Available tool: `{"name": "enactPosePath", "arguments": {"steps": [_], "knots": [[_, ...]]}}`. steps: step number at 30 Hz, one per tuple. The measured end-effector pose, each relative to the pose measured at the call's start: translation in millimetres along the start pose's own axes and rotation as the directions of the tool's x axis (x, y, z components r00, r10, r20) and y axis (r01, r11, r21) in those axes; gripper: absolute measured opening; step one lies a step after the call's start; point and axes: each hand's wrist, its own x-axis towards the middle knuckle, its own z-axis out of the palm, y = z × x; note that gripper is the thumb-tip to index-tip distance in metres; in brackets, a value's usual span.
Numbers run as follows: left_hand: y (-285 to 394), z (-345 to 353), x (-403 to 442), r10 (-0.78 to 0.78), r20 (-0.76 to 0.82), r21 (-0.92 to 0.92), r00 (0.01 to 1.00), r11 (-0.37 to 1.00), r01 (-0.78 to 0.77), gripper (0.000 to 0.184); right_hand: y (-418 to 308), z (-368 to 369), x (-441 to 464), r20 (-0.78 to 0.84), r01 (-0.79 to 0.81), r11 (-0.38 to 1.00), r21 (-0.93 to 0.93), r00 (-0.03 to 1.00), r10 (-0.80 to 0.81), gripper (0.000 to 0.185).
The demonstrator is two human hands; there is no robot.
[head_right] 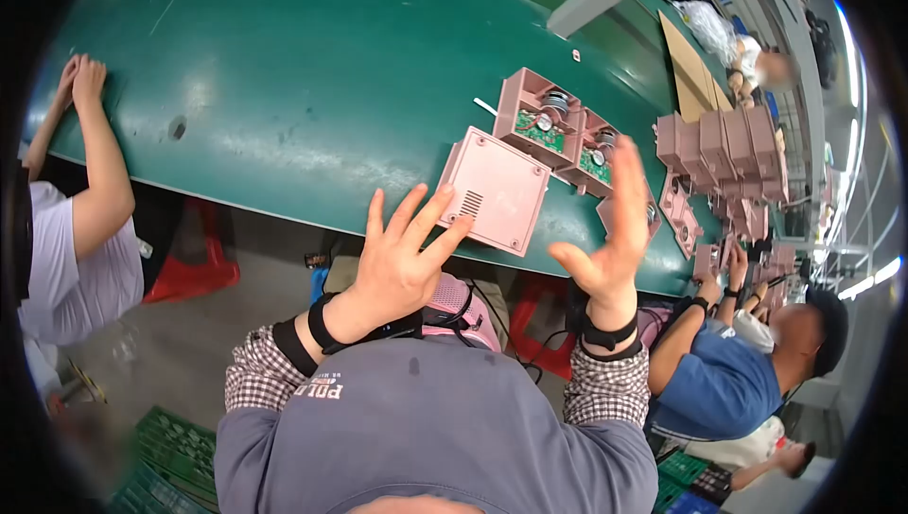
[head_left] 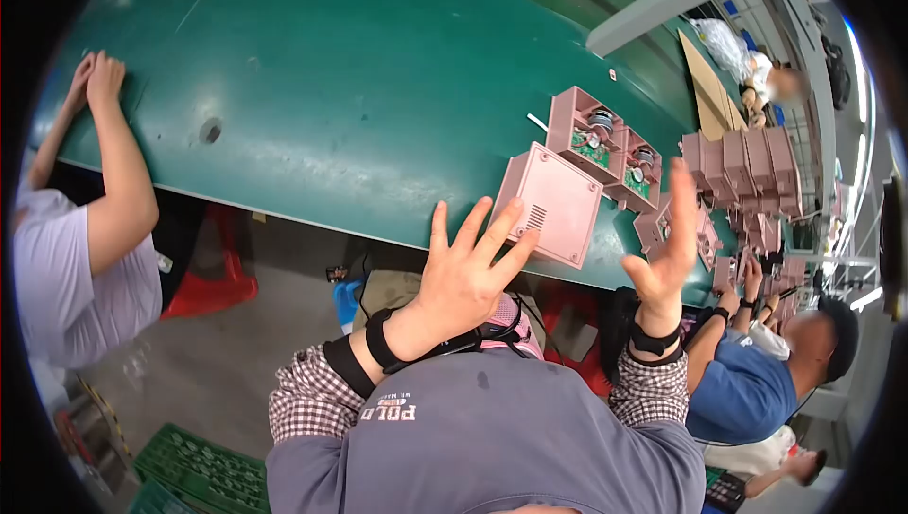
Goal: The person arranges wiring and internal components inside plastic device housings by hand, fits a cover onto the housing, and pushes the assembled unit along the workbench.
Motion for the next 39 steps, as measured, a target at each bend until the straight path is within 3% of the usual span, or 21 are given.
{"name": "enactPosePath", "arguments": {"steps": [1, 2, 4, 5, 6, 7, 9, 10, 14, 16, 19, 25, 29, 33, 36, 39], "knots": [[-0.5, 0.4, -0.3, -0.002, 0.000, -0.001, 1.000, 1.000, 0.002, 0.048, -1.2, -6.1, -7.2, -0.128, 0.029, 0.999, -0.034, 0.991, -0.033, 0.105], [-0.8, 1.5, -0.5, -0.006, -0.002, -0.002, 1.000, 1.000, 0.006, 0.048, -2.4, -6.3, -14.2, -0.145, 0.020, 0.999, -0.041, 0.989, -0.025, 0.105], [0.1, 2.8, -0.1, -0.021, -0.009, 0.003, 1.000, 1.000, 0.021, 0.048, -2.1, 6.1, -30.4, -0.360, 0.160, 0.985, -0.066, 0.917, -0.173, 0.104], [1.4, 2.5, 0.5, -0.009, -0.003, 0.010, 1.000, 1.000, 0.009, 0.048, 5.8, 20.2, -46.3, -0.056, 0.109, 0.981, -0.158, 0.991, -0.120, 0.104], [3.2, 0.7, -0.4, -0.015, 0.014, 0.014, 1.000, 1.000, 0.015, 0.048, 10.1, 34.0, -59.7, 0.243, 0.081, 0.963, -0.256, 0.970, -0.017, 0.104], [5.0, -2.8, -2.3, -0.015, 0.037, 0.019, 0.999, 1.000, 0.014, 0.048, 1.1, 39.5, -60.1, 0.220, 0.059, 0.966, -0.253, 0.975, -0.002, 0.104], [5.5, -4.4, 5.8, -0.027, 0.036, 0.049, 0.999, 0.998, 0.026, 0.049, -4.2, 43.7, -40.2, 0.386, 0.000, 0.980, -0.198, 0.919, 0.078, 0.105], [6.9, -6.3, 4.5, -0.007, 0.056, 0.057, 0.998, 0.998, 0.004, 0.049, -5.0, 43.4, -43.4, 0.365, -0.021, 0.981, -0.193, 0.926, 0.092, 0.105], [5.4, -1.1, 7.0, -0.023, 0.024, 0.035, 0.999, 0.999, 0.022, 0.057, 11.7, 36.4, -39.8, 0.202, -0.024, 0.993, 0.117, 0.979, -0.001, 0.108], [7.6, -4.3, 10.0, -0.035, 0.025, 0.016, 0.999, 0.999, 0.035, 0.052, 4.7, 41.6, -34.5, 0.155, -0.131, 0.977, 0.171, 0.982, 0.105, 0.108], [4.8, -4.7, 9.9, -0.032, 0.039, 0.027, 0.999, 0.999, 0.031, 0.044, 19.6, 55.0, -44.5, 0.185, -0.078, 0.993, 0.085, 0.981, 0.061, 0.097], [1.0, -15.6, 5.7, 0.000, 0.021, -0.113, 1.000, 0.994, 0.002, 0.041, 10.6, 67.9, -61.8, 0.055, -0.199, 0.936, 0.290, 0.980, 0.191, 0.080], [9.9, -25.1, 12.4, -0.034, 0.143, -0.176, 0.989, 0.983, 0.059, 0.040, 9.3, 49.7, -60.0, -0.051, -0.104, 0.943, 0.315, 0.991, 0.126, 0.077], [20.2, -21.5, 18.1, -0.017, 0.169, -0.203, 0.985, 0.978, 0.052, 0.040, 22.1, -19.8, -77.0, -0.257, -0.107, 0.985, 0.138, 0.956, 0.140, 0.071], [22.7, -12.6, 20.9, -0.007, 0.197, -0.232, 0.980, 0.971, 0.054, 0.039, 44.3, -77.0, -107.6, -0.511, -0.282, 0.959, 0.027, 0.821, 0.256, 0.072], [18.4, -6.5, 23.2, 0.002, 0.221, -0.248, 0.975, 0.967, 0.054, 0.037, 85.0, -106.8, -146.9, -0.708, -0.596, 0.780, -0.191, 0.634, 0.311, 0.072]]}}
